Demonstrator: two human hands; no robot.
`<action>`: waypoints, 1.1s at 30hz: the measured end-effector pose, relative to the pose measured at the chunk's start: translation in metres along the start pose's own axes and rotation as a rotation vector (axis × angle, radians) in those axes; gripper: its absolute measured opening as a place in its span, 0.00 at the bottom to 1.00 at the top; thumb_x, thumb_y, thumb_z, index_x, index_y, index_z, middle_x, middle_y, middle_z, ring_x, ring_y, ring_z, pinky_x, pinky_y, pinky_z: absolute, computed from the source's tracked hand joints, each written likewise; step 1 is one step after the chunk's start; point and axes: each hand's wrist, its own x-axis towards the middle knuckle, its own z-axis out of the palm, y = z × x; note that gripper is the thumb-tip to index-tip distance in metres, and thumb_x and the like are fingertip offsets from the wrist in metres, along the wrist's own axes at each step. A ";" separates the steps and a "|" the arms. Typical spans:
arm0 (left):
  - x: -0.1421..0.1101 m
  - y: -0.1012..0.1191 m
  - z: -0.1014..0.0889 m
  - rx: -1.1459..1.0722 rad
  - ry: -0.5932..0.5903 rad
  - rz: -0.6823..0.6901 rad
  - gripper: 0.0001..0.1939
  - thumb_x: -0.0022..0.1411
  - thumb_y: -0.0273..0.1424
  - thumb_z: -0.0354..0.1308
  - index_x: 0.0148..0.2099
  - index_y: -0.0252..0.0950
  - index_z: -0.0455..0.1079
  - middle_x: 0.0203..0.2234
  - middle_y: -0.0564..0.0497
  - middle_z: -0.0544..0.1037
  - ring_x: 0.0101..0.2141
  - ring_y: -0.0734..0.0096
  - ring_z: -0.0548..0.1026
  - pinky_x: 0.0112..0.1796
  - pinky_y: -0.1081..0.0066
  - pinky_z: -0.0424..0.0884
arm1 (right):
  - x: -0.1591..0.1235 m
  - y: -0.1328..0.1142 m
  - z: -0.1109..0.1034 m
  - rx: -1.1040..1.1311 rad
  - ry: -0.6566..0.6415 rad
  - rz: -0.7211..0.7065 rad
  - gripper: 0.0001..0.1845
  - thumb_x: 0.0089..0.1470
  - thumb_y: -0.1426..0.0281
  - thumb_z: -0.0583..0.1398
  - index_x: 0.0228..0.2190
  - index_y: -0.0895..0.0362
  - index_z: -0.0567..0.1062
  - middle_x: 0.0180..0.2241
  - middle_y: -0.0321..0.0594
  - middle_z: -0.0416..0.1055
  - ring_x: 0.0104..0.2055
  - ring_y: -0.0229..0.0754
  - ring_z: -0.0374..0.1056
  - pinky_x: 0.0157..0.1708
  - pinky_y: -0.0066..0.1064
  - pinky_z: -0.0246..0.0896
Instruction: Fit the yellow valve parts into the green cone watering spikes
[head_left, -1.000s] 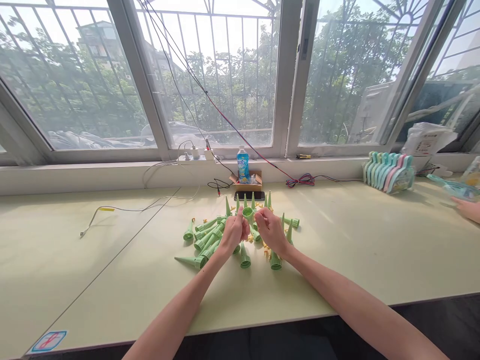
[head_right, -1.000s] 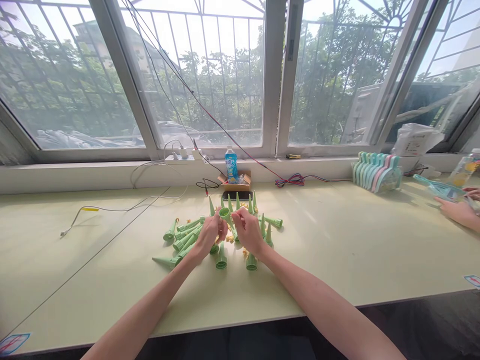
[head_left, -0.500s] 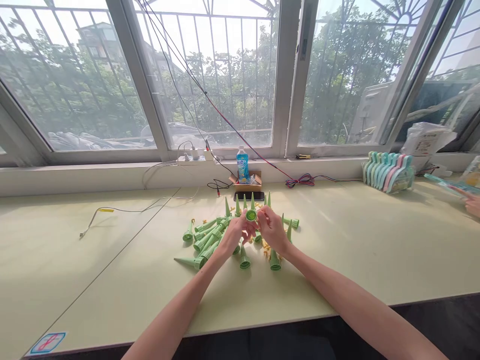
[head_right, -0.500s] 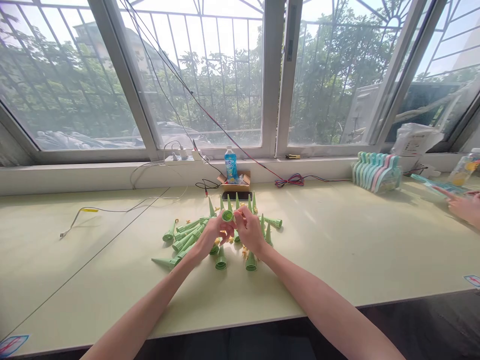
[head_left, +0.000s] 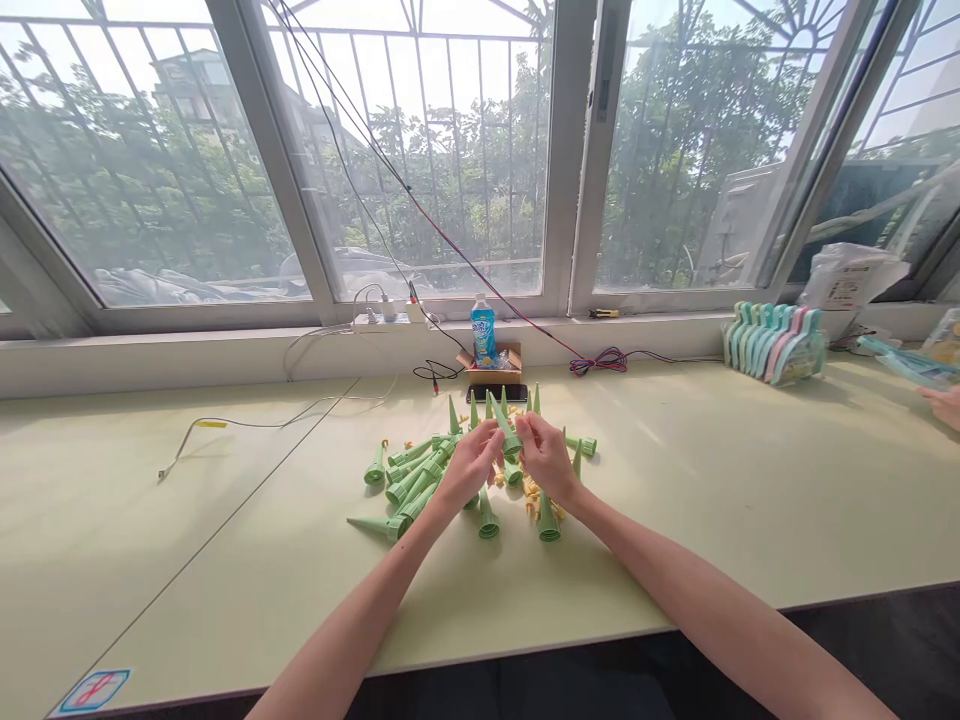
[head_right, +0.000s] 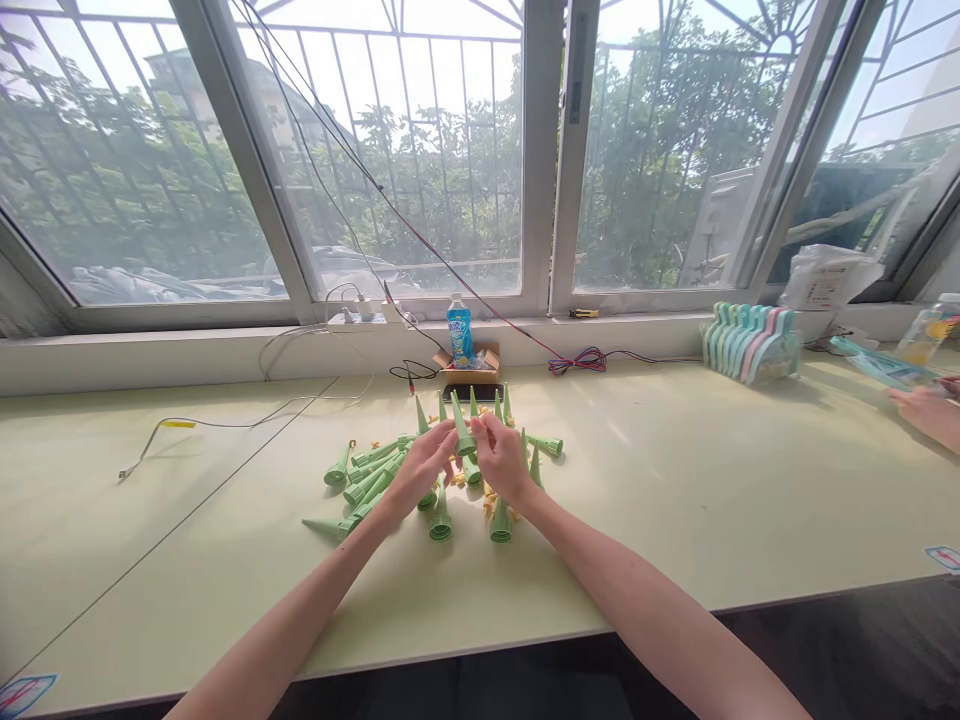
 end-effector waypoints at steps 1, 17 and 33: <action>0.000 -0.001 0.000 0.003 -0.008 0.013 0.23 0.63 0.48 0.54 0.51 0.35 0.68 0.31 0.49 0.71 0.24 0.73 0.72 0.16 0.77 0.67 | 0.000 0.000 0.000 -0.009 0.001 -0.008 0.22 0.64 0.55 0.49 0.23 0.54 0.57 0.18 0.28 0.51 0.19 0.34 0.49 0.20 0.27 0.44; 0.004 -0.018 -0.002 0.443 0.105 0.338 0.15 0.67 0.35 0.52 0.53 0.42 0.70 0.43 0.46 0.70 0.30 0.75 0.73 0.26 0.76 0.73 | 0.001 -0.002 -0.001 -0.053 0.038 -0.019 0.24 0.64 0.56 0.49 0.20 0.55 0.58 0.17 0.30 0.54 0.19 0.34 0.47 0.20 0.28 0.42; 0.001 0.008 0.001 0.071 0.114 -0.078 0.23 0.65 0.51 0.47 0.37 0.35 0.66 0.17 0.55 0.67 0.17 0.77 0.62 0.20 0.76 0.57 | -0.002 0.004 0.003 -0.017 -0.019 -0.067 0.19 0.65 0.56 0.50 0.27 0.54 0.63 0.19 0.30 0.61 0.20 0.34 0.56 0.22 0.26 0.50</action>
